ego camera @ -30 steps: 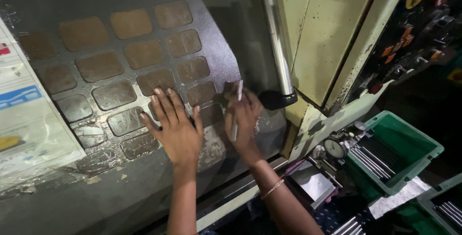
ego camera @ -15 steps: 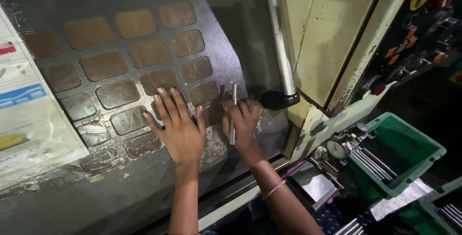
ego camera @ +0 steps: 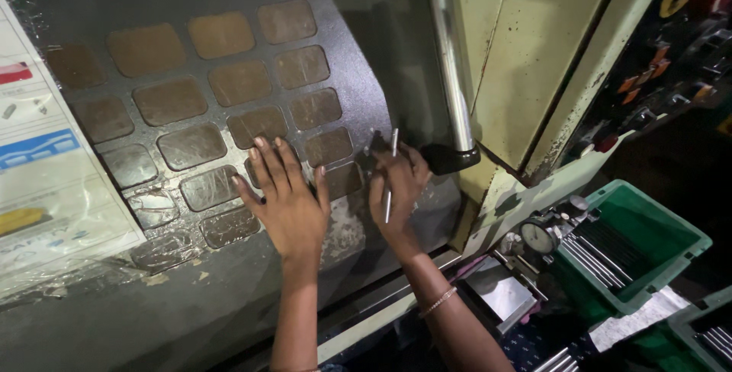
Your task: The person opens a machine door, removes a metal rod, and measures it with a caliper. They then place the rod on a metal surface and rub it with another rod. This process is repeated multiple times.
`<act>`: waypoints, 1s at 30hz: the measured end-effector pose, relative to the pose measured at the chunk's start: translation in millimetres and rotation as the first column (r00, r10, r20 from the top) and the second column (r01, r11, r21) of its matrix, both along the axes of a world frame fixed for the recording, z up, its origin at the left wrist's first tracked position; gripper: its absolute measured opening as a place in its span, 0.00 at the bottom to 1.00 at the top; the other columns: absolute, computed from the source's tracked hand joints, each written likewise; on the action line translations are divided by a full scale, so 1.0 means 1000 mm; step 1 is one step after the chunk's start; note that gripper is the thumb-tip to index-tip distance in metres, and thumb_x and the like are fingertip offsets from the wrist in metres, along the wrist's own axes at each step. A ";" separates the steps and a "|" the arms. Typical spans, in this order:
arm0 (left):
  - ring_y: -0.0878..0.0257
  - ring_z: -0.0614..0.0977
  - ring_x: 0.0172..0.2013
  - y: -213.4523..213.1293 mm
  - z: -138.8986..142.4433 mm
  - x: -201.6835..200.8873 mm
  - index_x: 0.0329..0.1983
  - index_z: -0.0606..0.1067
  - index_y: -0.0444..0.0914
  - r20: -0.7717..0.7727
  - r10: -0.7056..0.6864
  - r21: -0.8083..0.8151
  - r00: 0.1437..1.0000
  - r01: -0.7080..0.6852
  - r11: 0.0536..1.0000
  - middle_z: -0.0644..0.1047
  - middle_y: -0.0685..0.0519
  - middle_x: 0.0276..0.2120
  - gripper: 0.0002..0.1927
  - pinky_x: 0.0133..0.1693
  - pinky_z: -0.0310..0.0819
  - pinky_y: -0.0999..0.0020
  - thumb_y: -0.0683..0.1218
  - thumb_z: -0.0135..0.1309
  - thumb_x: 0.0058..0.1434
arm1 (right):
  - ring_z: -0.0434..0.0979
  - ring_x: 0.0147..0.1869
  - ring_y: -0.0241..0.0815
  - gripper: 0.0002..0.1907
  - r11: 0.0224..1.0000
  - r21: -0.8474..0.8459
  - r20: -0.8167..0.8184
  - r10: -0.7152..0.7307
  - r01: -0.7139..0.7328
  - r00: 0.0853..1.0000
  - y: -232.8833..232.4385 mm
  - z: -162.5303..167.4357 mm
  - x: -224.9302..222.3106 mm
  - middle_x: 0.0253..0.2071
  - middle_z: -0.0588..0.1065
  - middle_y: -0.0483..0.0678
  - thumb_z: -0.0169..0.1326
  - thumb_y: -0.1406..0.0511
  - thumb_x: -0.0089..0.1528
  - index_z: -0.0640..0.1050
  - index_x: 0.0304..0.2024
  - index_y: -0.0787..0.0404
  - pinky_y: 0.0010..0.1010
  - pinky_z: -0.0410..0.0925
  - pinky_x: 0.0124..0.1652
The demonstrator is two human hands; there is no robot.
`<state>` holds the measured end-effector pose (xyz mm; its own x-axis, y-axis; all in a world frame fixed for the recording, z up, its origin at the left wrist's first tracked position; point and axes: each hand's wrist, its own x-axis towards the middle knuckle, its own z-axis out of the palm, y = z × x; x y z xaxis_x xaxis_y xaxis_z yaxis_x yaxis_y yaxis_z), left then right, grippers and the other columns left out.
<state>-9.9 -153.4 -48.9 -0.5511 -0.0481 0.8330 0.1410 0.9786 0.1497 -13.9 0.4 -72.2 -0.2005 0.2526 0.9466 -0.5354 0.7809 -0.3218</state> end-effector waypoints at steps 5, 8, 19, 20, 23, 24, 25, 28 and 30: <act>0.47 0.55 0.76 0.000 -0.001 -0.001 0.77 0.62 0.34 0.017 0.043 -0.028 0.999 -0.042 0.999 0.58 0.38 0.76 0.35 0.72 0.37 0.35 0.61 0.36 0.76 | 0.68 0.65 0.55 0.16 0.982 0.189 -0.003 -0.025 0.025 1.000 0.004 -0.008 -0.004 0.54 0.77 0.52 0.51 0.61 0.65 0.78 0.53 0.59 0.50 0.57 0.61; 0.47 0.55 0.76 0.000 -0.001 -0.002 0.77 0.61 0.33 0.010 0.002 0.004 1.000 -0.002 1.000 0.58 0.38 0.76 0.36 0.71 0.37 0.35 0.62 0.37 0.76 | 0.68 0.65 0.54 0.15 0.973 0.231 -0.028 -0.009 0.016 1.000 0.006 -0.015 -0.003 0.57 0.77 0.53 0.53 0.60 0.64 0.77 0.51 0.58 0.51 0.56 0.61; 0.47 0.54 0.76 0.000 0.000 0.000 0.77 0.61 0.33 0.027 -0.004 0.005 1.000 0.004 1.000 0.58 0.37 0.76 0.36 0.72 0.36 0.35 0.61 0.36 0.76 | 0.69 0.66 0.56 0.15 0.988 0.140 -0.039 -0.052 0.058 0.998 0.008 -0.033 -0.009 0.52 0.78 0.49 0.55 0.65 0.61 0.79 0.51 0.56 0.49 0.57 0.61; 0.47 0.54 0.77 0.000 0.000 -0.001 0.77 0.61 0.33 0.024 -0.002 0.002 1.000 0.002 1.000 0.58 0.37 0.76 0.36 0.72 0.36 0.35 0.61 0.36 0.76 | 0.69 0.67 0.56 0.14 0.994 0.067 -0.068 -0.077 0.082 0.995 0.007 -0.035 -0.012 0.50 0.78 0.48 0.54 0.66 0.61 0.79 0.50 0.56 0.49 0.57 0.62; 0.47 0.53 0.76 -0.001 0.000 -0.001 0.77 0.61 0.34 0.028 -0.002 0.008 1.000 0.001 1.000 0.58 0.38 0.76 0.35 0.72 0.36 0.35 0.62 0.36 0.76 | 0.68 0.65 0.58 0.17 0.998 0.041 -0.024 -0.055 0.056 0.998 0.006 -0.037 -0.014 0.48 0.78 0.49 0.54 0.65 0.61 0.79 0.53 0.57 0.50 0.57 0.61; 0.47 0.53 0.76 -0.001 -0.001 -0.001 0.77 0.61 0.34 0.028 0.003 0.004 1.000 -0.003 1.000 0.58 0.38 0.76 0.35 0.72 0.36 0.35 0.62 0.36 0.76 | 0.68 0.66 0.58 0.18 0.994 0.085 -0.001 -0.063 0.063 0.998 0.007 -0.037 -0.013 0.51 0.78 0.50 0.53 0.65 0.61 0.79 0.54 0.57 0.49 0.57 0.62; 0.47 0.53 0.76 -0.001 -0.001 -0.001 0.77 0.61 0.34 0.029 0.007 0.000 1.000 -0.007 1.000 0.58 0.38 0.76 0.35 0.72 0.36 0.35 0.61 0.36 0.76 | 0.67 0.67 0.58 0.18 0.989 0.129 0.020 -0.073 0.070 0.997 0.007 -0.036 -0.012 0.53 0.78 0.51 0.52 0.65 0.61 0.79 0.54 0.57 0.49 0.57 0.62; 0.47 0.54 0.76 0.000 -0.002 -0.001 0.77 0.61 0.33 0.022 0.001 0.002 1.000 -0.002 1.000 0.58 0.37 0.76 0.35 0.72 0.36 0.35 0.61 0.36 0.76 | 0.67 0.65 0.57 0.20 0.967 0.249 0.048 -0.069 0.055 0.997 0.009 -0.031 -0.006 0.55 0.77 0.53 0.55 0.61 0.59 0.79 0.54 0.56 0.51 0.56 0.61; 0.47 0.54 0.77 0.000 -0.002 -0.001 0.77 0.61 0.33 0.022 -0.003 0.007 1.000 0.003 1.000 0.58 0.38 0.76 0.35 0.72 0.36 0.35 0.61 0.36 0.77 | 0.67 0.65 0.57 0.21 0.955 0.295 0.061 -0.061 0.041 0.996 0.009 -0.029 -0.002 0.54 0.77 0.52 0.56 0.60 0.58 0.79 0.54 0.55 0.52 0.55 0.61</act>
